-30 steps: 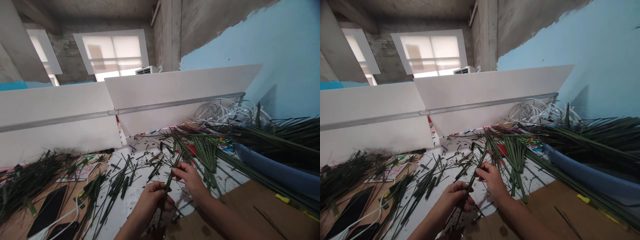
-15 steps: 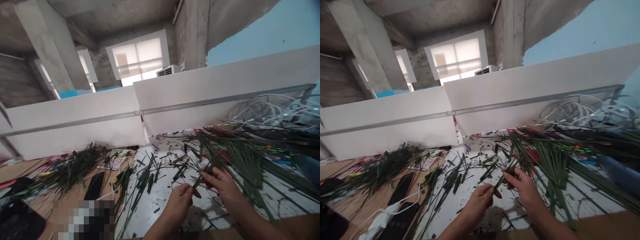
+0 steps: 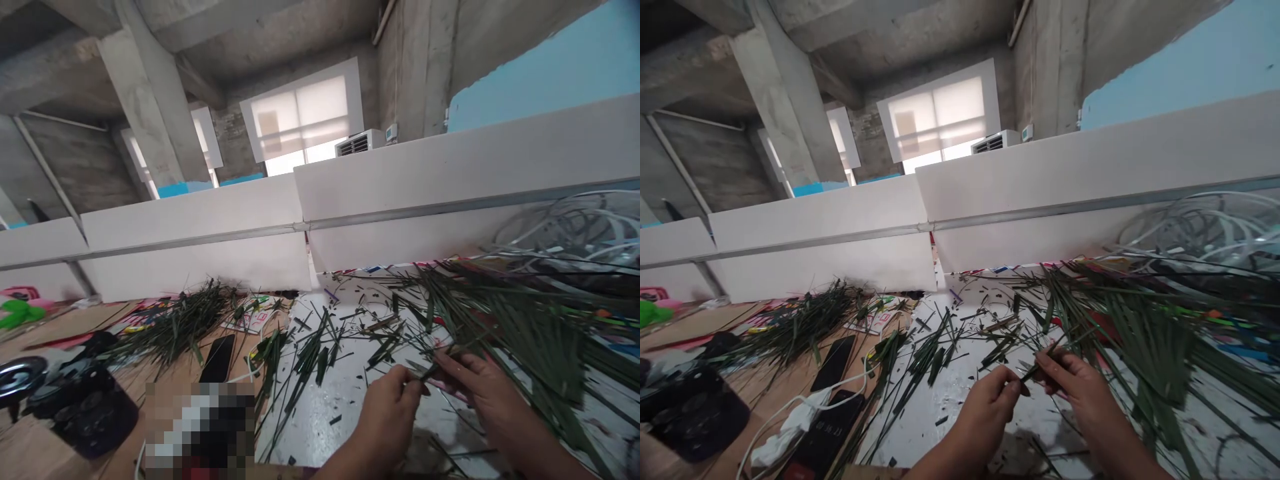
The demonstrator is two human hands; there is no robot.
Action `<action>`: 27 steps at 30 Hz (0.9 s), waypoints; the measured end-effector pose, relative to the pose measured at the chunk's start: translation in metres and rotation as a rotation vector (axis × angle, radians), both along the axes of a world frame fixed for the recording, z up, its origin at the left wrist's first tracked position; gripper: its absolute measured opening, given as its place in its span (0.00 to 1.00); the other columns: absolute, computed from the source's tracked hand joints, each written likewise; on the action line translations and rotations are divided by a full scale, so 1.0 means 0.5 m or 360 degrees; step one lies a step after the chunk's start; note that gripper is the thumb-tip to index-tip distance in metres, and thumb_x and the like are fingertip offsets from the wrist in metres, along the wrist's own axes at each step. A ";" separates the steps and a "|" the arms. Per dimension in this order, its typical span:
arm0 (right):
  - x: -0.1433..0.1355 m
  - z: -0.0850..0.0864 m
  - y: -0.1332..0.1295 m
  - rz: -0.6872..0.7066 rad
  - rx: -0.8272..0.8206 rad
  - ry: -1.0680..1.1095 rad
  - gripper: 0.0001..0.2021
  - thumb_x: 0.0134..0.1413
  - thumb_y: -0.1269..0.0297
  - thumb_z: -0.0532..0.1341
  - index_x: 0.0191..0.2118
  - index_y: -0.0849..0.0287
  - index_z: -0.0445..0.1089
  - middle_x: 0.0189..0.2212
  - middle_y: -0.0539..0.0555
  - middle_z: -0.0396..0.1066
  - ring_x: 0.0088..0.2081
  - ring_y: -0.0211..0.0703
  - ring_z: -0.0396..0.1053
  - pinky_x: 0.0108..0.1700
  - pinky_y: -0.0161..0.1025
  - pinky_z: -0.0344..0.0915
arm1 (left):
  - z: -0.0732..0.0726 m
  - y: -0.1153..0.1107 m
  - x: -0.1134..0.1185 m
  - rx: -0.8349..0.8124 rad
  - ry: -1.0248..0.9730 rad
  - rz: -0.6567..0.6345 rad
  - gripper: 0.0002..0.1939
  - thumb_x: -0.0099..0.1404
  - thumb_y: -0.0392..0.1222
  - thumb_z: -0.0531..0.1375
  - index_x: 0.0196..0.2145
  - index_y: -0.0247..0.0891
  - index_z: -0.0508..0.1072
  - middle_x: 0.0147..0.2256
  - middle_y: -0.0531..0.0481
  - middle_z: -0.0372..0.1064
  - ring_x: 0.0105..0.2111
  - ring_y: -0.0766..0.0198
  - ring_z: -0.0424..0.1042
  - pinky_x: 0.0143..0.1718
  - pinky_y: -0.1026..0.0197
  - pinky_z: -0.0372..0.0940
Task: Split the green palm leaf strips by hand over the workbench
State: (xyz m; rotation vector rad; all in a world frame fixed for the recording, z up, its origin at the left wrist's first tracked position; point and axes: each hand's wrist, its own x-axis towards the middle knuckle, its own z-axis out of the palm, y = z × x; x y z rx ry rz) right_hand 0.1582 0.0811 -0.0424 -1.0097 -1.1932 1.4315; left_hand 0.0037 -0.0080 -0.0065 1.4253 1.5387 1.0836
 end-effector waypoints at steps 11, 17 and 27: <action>-0.037 0.027 -0.040 0.0385 0.0220 0.0078 0.12 0.41 0.57 0.69 0.30 0.60 0.76 0.24 0.52 0.71 0.29 0.43 0.65 0.30 0.36 0.59 | -0.019 0.021 -0.005 -0.0051 -0.0365 -0.0101 0.19 0.61 0.61 0.53 0.29 0.41 0.62 0.16 0.60 0.55 0.17 0.67 0.54 0.21 0.64 0.51; -0.042 0.039 -0.049 0.0322 0.0157 0.0179 0.08 0.38 0.61 0.68 0.26 0.59 0.76 0.23 0.50 0.68 0.27 0.41 0.63 0.29 0.36 0.58 | -0.031 0.022 0.000 0.0000 -0.0241 -0.0049 0.13 0.63 0.53 0.52 0.28 0.42 0.61 0.17 0.60 0.57 0.18 0.66 0.58 0.23 0.64 0.53; -0.037 0.043 -0.044 0.0089 0.0058 0.0303 0.10 0.38 0.59 0.70 0.28 0.59 0.78 0.24 0.49 0.68 0.24 0.35 0.58 0.29 0.35 0.55 | -0.031 0.016 0.007 -0.0036 -0.0187 -0.0142 0.11 0.64 0.50 0.53 0.31 0.41 0.65 0.23 0.54 0.68 0.21 0.64 0.64 0.24 0.64 0.57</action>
